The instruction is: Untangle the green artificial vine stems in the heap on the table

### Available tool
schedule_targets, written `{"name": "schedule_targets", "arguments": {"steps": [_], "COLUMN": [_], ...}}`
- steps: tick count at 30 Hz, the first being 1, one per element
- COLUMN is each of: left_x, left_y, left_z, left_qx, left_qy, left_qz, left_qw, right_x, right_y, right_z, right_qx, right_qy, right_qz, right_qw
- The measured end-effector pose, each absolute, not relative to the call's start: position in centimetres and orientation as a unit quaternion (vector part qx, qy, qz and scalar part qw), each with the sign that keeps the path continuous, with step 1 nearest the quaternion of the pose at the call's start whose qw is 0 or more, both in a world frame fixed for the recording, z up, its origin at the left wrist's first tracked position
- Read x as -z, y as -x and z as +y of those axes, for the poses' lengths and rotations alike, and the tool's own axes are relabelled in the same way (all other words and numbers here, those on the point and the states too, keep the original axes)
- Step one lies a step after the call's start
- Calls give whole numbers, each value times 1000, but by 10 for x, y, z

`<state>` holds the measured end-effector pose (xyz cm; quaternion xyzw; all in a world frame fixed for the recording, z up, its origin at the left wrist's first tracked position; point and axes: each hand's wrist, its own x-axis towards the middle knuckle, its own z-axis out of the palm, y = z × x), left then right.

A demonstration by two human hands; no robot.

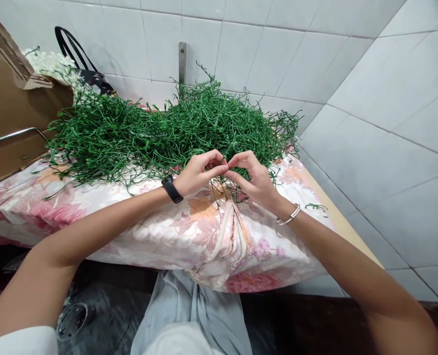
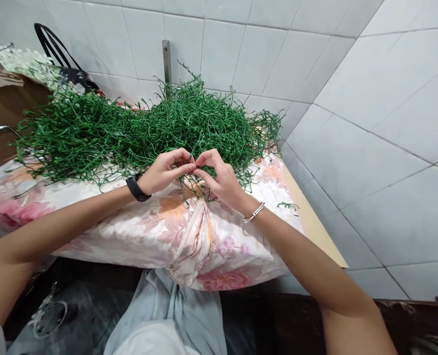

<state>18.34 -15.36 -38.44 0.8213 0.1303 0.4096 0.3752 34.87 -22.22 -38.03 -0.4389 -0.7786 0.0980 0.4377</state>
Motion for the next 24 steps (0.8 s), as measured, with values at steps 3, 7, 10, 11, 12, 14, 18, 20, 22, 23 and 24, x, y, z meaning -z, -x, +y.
{"name": "schedule_targets", "arguments": {"steps": [3, 7, 10, 11, 12, 14, 18, 20, 22, 23, 24], "left_x": [386, 384, 379, 377, 375, 372, 367, 367, 368, 369, 370], "left_y": [-185, -186, -183, -181, -180, -178, -175, -175, -176, -176, -176], "left_z": [-151, -147, -146, -146, -146, -147, -152, -154, -155, -155, -155], "left_qx": [-388, -338, -278, -267, -262, -260, -255, -258, -264, -268, -272], "left_qy": [-814, -798, -782, -776, -768, -751, -730, -722, -716, -715, -716], "left_qz": [139, 99, 57, 51, 46, 29, 1, 5, 14, 18, 19], "left_qw": [409, 489, 555, 569, 582, 606, 634, 642, 646, 645, 642], "right_x": [379, 374, 371, 370, 369, 368, 366, 367, 368, 368, 368], "right_y": [-350, -350, -350, -349, -347, -344, -341, -341, -341, -341, -341], "right_z": [-223, -224, -224, -224, -224, -226, -227, -226, -225, -225, -225], "right_qx": [-92, -219, -365, -400, -429, -482, -554, -566, -568, -567, -565], "right_qy": [444, 428, 376, 363, 353, 336, 316, 314, 320, 326, 333], "right_qz": [-778, -750, -708, -694, -680, -647, -566, -542, -528, -521, -515], "right_qw": [435, 454, 473, 476, 478, 486, 523, 536, 544, 549, 553]}}
